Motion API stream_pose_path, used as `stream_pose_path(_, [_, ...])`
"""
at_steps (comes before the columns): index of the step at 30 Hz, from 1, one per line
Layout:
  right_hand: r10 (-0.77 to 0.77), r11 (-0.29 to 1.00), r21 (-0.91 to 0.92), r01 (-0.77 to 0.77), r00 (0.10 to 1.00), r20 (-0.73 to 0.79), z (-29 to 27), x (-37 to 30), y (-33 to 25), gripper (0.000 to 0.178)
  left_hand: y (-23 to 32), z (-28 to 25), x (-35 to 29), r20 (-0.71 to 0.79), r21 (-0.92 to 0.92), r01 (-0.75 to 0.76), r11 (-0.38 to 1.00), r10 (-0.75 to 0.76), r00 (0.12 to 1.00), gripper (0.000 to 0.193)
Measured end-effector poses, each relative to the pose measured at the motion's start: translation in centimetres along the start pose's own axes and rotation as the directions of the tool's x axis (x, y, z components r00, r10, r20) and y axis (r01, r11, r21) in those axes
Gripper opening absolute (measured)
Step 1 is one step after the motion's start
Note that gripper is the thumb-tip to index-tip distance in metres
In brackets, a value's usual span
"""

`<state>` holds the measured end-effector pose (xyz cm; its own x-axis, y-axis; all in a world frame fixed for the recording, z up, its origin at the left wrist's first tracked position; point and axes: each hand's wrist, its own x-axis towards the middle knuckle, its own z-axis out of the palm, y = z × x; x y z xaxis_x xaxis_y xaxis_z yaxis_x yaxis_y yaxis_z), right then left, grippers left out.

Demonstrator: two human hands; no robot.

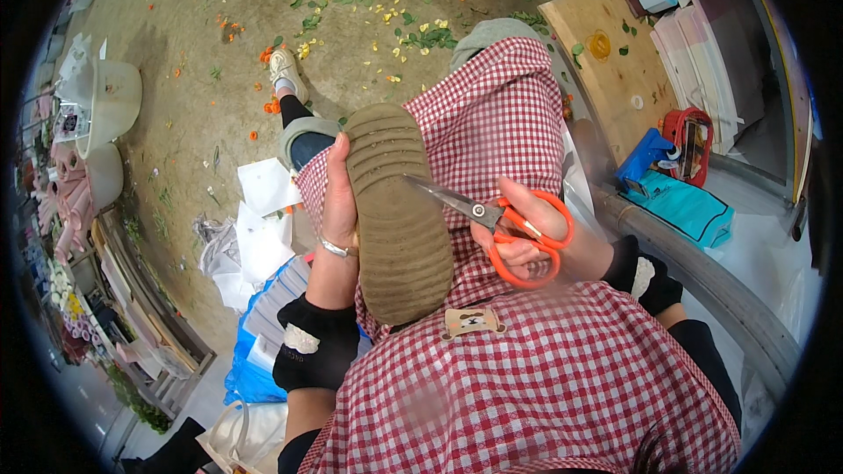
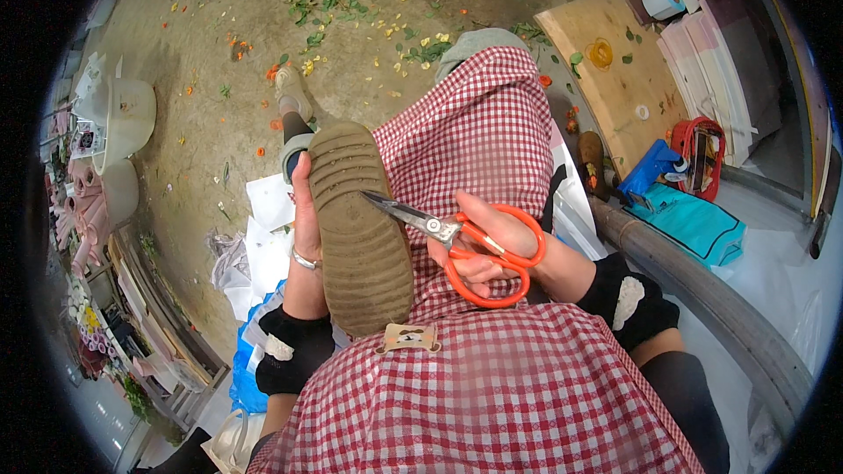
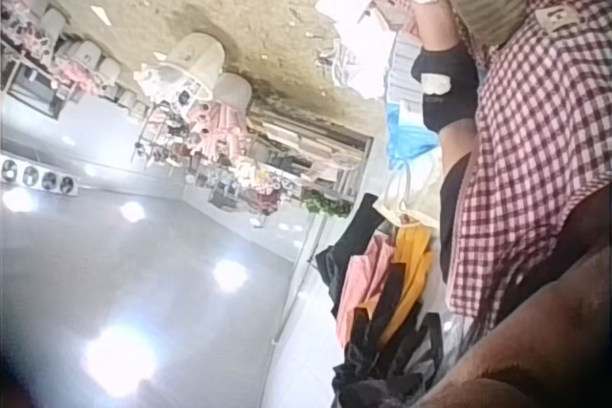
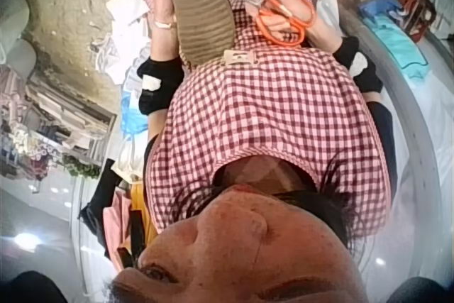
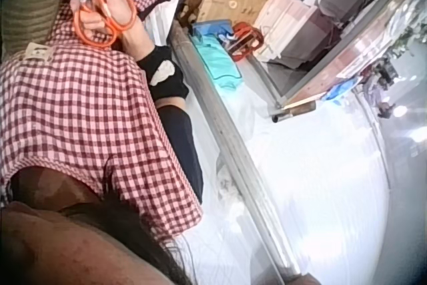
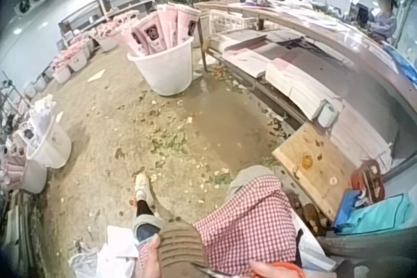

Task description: The person sits on the floor and uses orange-handled scissors to cut the sole of a shoe held in their left hand. They repeatedly trim the edges and grooves of the sole throughout the clip.

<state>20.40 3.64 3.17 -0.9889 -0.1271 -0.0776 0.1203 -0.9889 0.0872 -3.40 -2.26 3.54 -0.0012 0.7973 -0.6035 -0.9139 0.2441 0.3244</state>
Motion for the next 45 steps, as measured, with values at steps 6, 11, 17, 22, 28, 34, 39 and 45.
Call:
stream_pose_path(6, [-0.191, 0.938, -0.304, 0.164, 0.980, -0.060, 1.7, -0.5, -2.3, 0.076, 0.0, -0.1, 0.0, 0.005, -0.003, 0.025, 1.000, -0.025, 1.000, 0.060])
stream_pose_path(11, [-0.061, 0.835, -0.542, -0.095, 0.963, -0.264, 3.7, -0.4, -2.7, 0.074, 0.1, 0.5, 0.0, 0.007, 0.038, 0.002, 0.999, -0.002, 1.000, 0.061])
stream_pose_path(17, [0.007, 0.729, -0.640, -0.243, 0.938, -0.348, 4.9, 0.7, -2.9, 0.068, 0.2, 1.1, -0.1, 0.000, 0.108, -0.033, 0.994, 0.034, 0.999, 0.060])
stream_pose_path(22, [-0.020, 0.765, -0.607, -0.215, 0.934, -0.357, 5.2, 0.7, -2.8, 0.069, 0.4, 0.9, -0.1, 0.040, 0.126, -0.050, 0.991, 0.045, 0.998, 0.058])
stream_pose_path(28, [-0.092, 0.686, -0.693, -0.224, 0.917, -0.387, 5.3, 0.5, -2.6, 0.066, 0.2, 1.4, -0.1, -0.007, 0.106, -0.026, 0.994, 0.027, 1.000, 0.061])
stream_pose_path(34, [-0.215, 0.421, -0.834, -0.356, 0.855, -0.473, 7.6, 1.0, -2.2, 0.062, 0.3, 1.3, -0.1, -0.001, 0.092, -0.014, 0.996, 0.014, 1.000, 0.060])
stream_pose_path(39, [-0.032, 0.571, -0.707, -0.417, 0.849, -0.527, 8.3, 0.4, -3.5, 0.065, 0.1, 1.4, -0.1, -0.007, 0.130, -0.039, 0.991, 0.041, 0.999, 0.059])
stream_pose_path(45, [0.057, 0.760, -0.567, -0.317, 0.902, -0.428, 6.6, 0.1, -3.8, 0.069, 0.3, 1.2, -0.2, 0.042, 0.082, -0.020, 0.996, 0.017, 0.999, 0.055])
